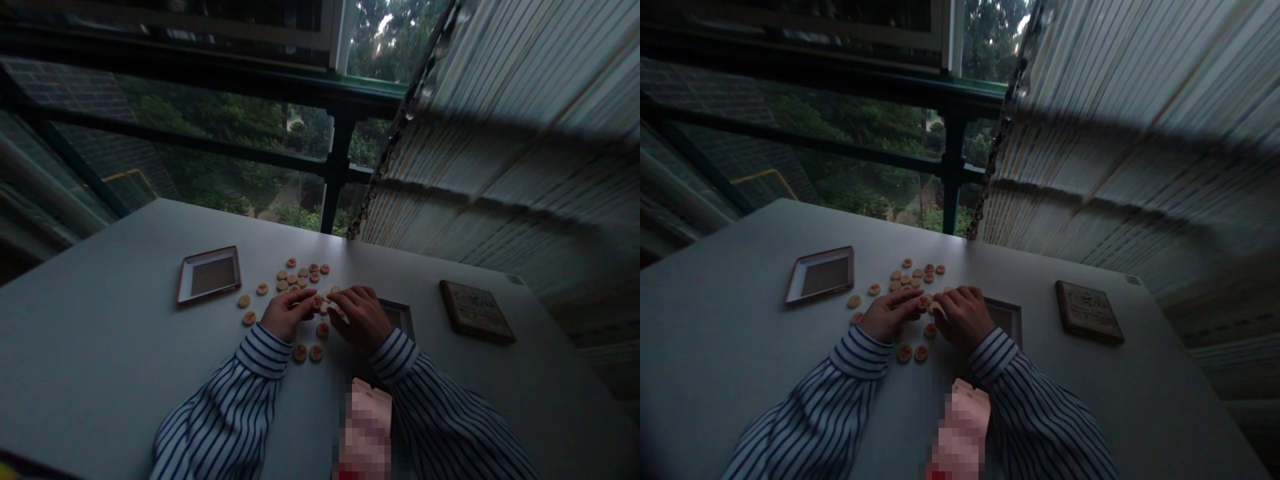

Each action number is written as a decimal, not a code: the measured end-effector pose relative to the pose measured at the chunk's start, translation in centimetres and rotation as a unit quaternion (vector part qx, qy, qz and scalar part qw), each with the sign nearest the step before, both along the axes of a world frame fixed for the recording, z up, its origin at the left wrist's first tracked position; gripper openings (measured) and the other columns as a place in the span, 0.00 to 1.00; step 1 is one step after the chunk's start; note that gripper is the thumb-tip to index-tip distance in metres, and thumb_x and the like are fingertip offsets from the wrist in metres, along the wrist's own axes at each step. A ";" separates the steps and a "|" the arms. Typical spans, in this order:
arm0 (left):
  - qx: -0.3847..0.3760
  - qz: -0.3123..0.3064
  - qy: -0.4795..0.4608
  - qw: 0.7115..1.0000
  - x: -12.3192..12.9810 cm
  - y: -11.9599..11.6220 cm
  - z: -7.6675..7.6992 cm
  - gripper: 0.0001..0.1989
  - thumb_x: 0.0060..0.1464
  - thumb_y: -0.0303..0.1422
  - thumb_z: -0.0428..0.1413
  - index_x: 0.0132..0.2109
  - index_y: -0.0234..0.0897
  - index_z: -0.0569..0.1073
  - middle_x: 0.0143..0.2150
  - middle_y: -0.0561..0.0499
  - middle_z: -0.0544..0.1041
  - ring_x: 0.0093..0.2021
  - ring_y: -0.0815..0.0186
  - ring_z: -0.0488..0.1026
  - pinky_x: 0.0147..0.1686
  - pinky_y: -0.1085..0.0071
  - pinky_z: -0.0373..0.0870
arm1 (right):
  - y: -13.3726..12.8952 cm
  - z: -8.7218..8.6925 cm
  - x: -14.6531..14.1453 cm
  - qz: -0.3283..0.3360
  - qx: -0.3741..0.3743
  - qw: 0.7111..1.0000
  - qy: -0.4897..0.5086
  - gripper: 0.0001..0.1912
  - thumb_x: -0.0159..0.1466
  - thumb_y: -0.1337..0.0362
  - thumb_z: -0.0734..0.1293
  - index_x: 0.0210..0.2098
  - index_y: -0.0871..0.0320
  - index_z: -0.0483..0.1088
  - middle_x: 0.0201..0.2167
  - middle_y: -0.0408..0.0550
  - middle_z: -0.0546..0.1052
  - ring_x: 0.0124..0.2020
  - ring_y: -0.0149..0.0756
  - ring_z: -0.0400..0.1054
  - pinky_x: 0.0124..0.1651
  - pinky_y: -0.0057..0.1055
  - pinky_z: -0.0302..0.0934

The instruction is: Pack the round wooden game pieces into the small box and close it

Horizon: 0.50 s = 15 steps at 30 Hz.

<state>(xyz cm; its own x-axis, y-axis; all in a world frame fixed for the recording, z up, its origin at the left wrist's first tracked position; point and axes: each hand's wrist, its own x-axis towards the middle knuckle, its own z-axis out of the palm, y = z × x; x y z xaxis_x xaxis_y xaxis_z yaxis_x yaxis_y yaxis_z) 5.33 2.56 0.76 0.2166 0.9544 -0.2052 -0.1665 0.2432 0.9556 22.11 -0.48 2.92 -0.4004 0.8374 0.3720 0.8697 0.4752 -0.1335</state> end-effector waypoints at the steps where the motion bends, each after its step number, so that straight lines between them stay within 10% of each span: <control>1: 0.000 -0.010 0.001 1.000 0.0 0.0 0.0 0.19 0.36 0.37 0.61 0.38 0.31 0.74 0.30 0.47 0.77 0.29 0.66 0.74 0.30 0.70 0.71 | 0.0 -0.1 0.0 0.008 0.000 1.000 0.008 0.13 0.61 0.61 0.58 0.42 0.57 0.67 0.38 0.48 0.73 0.40 0.36 0.61 0.45 0.34 0.47; 15: 0.026 -0.059 0.038 0.997 -0.1 0.0 -0.8 0.19 0.39 0.37 0.59 0.39 0.31 0.72 0.31 0.47 0.76 0.29 0.67 0.73 0.28 0.71 0.70 | -0.1 0.0 -1.0 0.060 -0.001 0.998 0.035 0.10 0.60 0.61 0.60 0.39 0.57 0.67 0.37 0.47 0.74 0.40 0.33 0.63 0.44 0.32 0.47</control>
